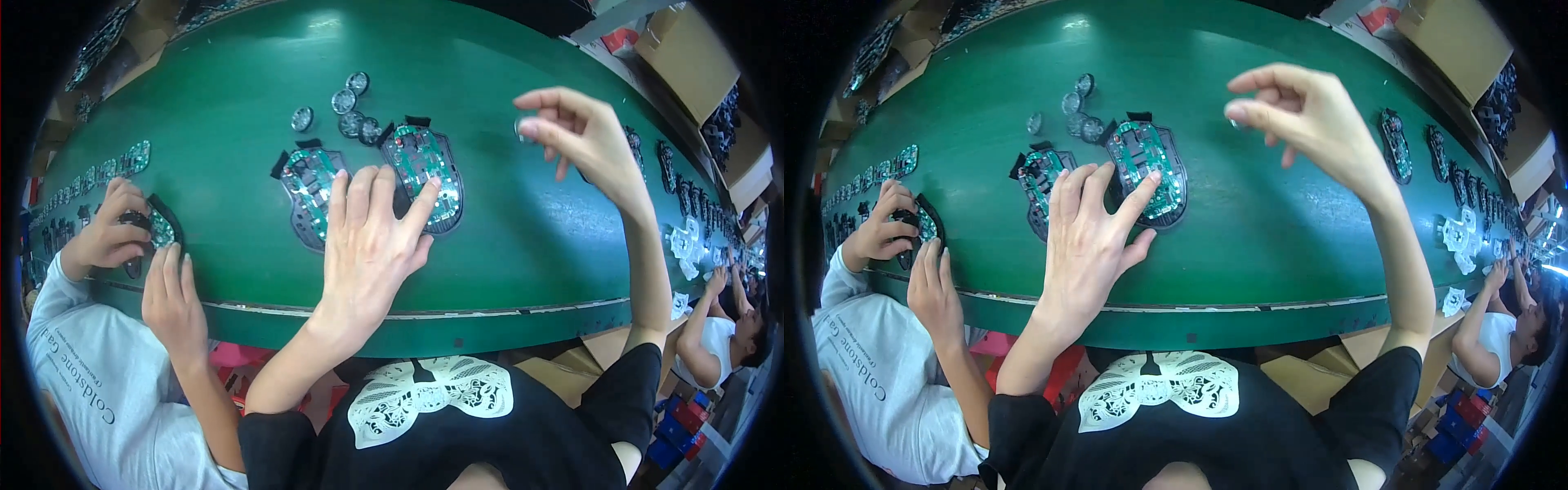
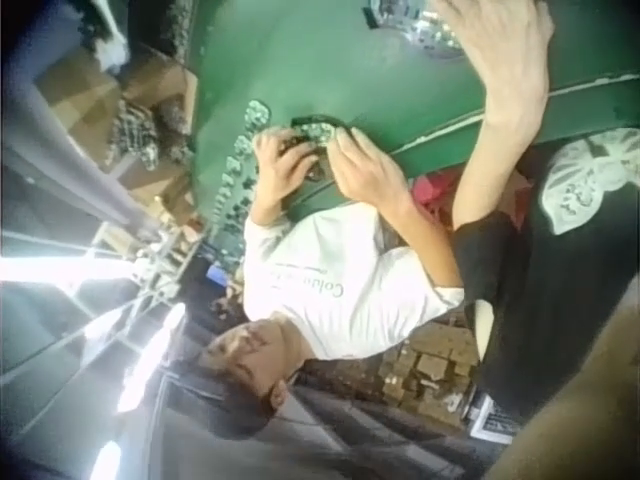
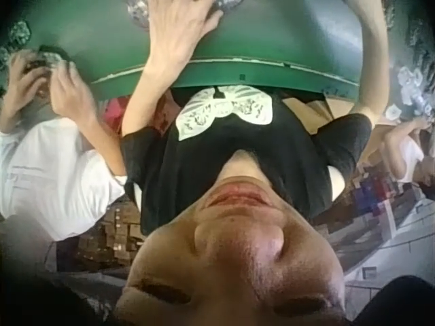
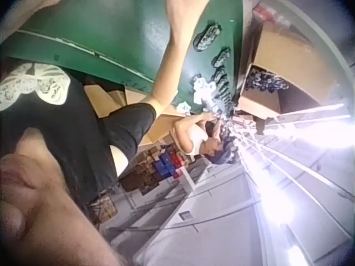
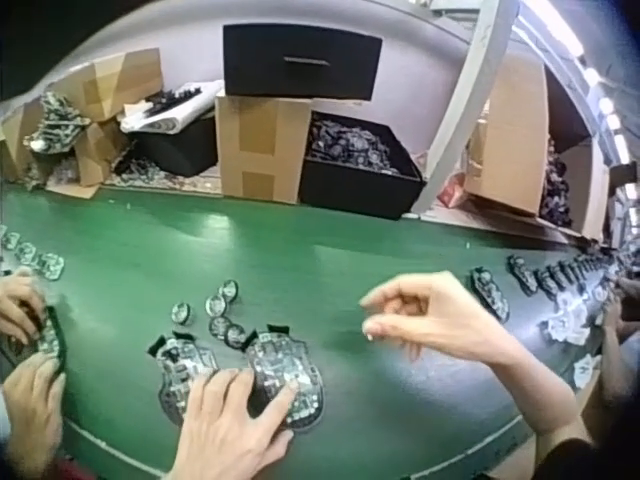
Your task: The person assembles computer mice on a conveyor belt by retrieving scroll wheels from a container, installing them onto mouse circuit board assemblies by hand, and sliding the assembled units down the line.
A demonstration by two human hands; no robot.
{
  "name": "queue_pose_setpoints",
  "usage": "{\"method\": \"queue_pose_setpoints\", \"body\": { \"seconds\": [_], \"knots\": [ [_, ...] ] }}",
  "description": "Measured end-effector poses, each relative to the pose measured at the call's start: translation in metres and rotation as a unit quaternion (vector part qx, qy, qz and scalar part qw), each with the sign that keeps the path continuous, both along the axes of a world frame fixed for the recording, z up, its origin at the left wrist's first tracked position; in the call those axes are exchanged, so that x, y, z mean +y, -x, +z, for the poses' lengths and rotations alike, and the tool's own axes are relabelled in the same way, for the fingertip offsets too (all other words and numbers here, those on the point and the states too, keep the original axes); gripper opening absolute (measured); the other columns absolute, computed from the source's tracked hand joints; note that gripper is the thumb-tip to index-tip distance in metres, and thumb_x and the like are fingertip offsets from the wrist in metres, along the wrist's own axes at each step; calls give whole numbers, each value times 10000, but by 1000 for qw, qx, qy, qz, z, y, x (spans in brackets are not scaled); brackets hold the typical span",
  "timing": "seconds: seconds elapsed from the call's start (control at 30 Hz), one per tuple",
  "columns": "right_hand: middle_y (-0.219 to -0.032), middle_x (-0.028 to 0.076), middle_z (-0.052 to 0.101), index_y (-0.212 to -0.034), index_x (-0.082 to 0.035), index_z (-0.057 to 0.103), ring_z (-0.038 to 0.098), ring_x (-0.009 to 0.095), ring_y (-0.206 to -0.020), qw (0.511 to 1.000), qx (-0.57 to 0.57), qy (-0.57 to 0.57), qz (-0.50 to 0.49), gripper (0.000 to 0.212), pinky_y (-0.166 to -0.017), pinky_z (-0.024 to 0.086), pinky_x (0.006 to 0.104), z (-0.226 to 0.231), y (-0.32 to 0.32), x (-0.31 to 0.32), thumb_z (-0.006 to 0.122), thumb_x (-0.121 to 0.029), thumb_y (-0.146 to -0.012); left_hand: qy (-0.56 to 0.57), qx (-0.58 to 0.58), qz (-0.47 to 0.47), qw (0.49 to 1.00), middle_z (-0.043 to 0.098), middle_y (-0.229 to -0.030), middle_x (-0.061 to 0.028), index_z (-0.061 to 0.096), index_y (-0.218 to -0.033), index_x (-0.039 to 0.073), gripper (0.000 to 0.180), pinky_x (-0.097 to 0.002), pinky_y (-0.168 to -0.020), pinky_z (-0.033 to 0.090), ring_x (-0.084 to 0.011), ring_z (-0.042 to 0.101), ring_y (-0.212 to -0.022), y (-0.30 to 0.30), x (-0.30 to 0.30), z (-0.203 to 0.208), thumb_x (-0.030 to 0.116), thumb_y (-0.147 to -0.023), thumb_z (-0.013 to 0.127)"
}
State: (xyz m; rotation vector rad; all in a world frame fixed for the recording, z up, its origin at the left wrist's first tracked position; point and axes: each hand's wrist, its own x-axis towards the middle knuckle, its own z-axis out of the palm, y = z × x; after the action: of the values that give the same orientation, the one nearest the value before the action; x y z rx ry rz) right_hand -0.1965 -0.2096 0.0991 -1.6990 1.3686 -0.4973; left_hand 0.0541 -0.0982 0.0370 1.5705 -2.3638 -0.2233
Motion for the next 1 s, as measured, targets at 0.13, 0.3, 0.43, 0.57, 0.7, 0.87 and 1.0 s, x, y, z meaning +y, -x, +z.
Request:
{"method": "queue_pose_setpoints", "body": {
  "seconds": [0.13, 0.3, 0.43, 0.57, 0.7, 0.87, 1.0],
  "knots": [
    [-836, 18, 687, -1174, 13, 688, 618, 60, -684, 991, -31, -122, -32, 372, -478, 488, 219, -12, 15, 36, 772, -237, -911, 29, 31, -58, 997, 554, -1086, -138, 652, -1273, 142, 599, -555, -1061, 427, -312, 534, -1093, 27, 10, 0, 272, -716, 829],
    [-871, 0, 646, -1184, 5, 695, 626, 40, -731, 987, -37, -153, 2, 343, -504, 497, 186, -14, 9, 60, 788, -115, -876, -8, 9, -65, 998, 544, -1112, -84, 652, -1332, 232, 628, -519, -1044, 413, -260, 521, -1056, 54, 47, -2, 281, -729, 820],
    [-871, 27, 673, -1132, -9, 710, 642, 54, -691, 996, -11, 66, 52, 333, -514, 484, 201, -31, 3, 76, 821, -84, -827, 12, 74, -44, 996, 551, -1137, -72, 684, -1292, 251, 601, -538, -1029, 399, -283, 509, -1088, 44, 34, -1, 230, -709, 832],
    [-820, 79, 663, -1045, -11, 698, 651, 177, -617, 978, 44, 196, 63, 271, -544, 530, 297, -36, -13, 77, 810, -117, -822, -4, 59, -40, 997, 520, -1372, -132, 696, -1257, 293, 579, -563, -1083, 356, -329, 475, -1238, 35, 25, -1, 203, -701, 833],
    [-822, 45, 670, -1066, -29, 725, 634, 124, -607, 959, 100, 253, 85, 321, -504, 478, 254, -42, -16, 78, 852, -78, -775, -28, 42, -63, 997, 466, -1483, -194, 691, -1241, 266, 476, -591, -1117, 341, -338, 457, -1320, 42, 25, -4, 182, -773, 726],
    [-917, 96, 673, -1175, -34, 700, 656, 249, -733, 942, 166, 258, 137, 419, -617, 535, 347, -25, -22, 80, 824, -56, -774, -4, 41, -60, 997, 488, -1463, -226, 699, -1195, 210, 362, -607, -1113, 361, -322, 464, -1339, 45, 27, -8, 172, -844, 616],
    [-956, 116, 668, -1260, -37, 674, 654, 285, -821, 941, 195, 226, 158, 487, -676, 534, 371, -17, -21, 82, 780, -1, -787, 2, 56, -46, 997, 484, -1469, -229, 703, -1181, 203, 341, -603, -1109, 380, -319, 460, -1341, 44, 27, -11, 201, -853, 611]
  ]
}}
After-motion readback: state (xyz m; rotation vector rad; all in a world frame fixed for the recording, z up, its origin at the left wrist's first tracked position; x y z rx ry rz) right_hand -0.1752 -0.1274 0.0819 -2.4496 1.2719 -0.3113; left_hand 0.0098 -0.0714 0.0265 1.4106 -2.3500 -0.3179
